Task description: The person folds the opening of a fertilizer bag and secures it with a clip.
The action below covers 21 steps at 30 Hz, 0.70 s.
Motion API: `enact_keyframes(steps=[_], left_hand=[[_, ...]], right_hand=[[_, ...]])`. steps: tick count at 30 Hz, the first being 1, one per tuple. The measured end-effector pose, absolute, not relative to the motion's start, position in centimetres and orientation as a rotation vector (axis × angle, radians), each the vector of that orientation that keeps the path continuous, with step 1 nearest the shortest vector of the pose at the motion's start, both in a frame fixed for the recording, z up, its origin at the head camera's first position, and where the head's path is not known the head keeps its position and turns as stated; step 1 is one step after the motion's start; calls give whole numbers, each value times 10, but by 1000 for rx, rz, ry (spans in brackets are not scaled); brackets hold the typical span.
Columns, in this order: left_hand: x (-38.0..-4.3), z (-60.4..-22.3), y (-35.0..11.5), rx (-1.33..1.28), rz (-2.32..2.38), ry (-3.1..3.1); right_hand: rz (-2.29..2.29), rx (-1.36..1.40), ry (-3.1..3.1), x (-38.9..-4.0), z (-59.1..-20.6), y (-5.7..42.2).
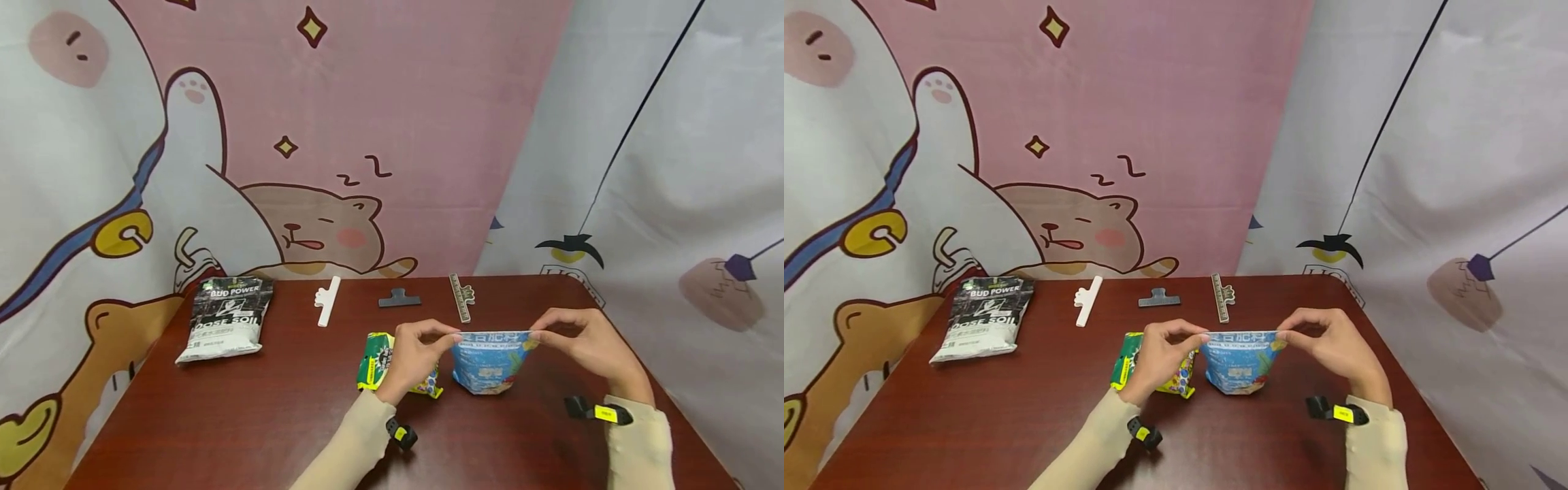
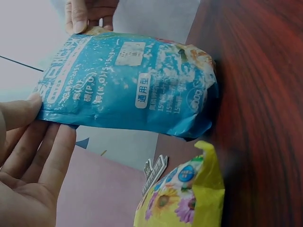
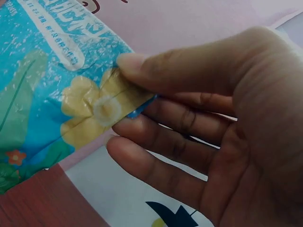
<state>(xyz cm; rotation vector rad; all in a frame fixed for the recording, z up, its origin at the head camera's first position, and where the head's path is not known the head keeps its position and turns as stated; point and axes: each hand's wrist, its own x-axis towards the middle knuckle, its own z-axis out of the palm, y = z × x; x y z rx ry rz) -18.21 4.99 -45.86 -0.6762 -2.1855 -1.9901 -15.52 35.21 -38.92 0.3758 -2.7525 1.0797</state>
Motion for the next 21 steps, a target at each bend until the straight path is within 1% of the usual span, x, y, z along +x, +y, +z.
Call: enact_keyframes(steps=[10,15,21], left_hand=[[-185,-461,47,-661,-1986,-2231],[-185,-462,47,-626,-1995,-2237],[-186,-463,48,-617,-2007,-2228]], right_hand=[[1164,251,-2805,-163,-398,363],[1248,319,-2811,-173,-407,368],[1235,368,-2815,-187,-413,372]])
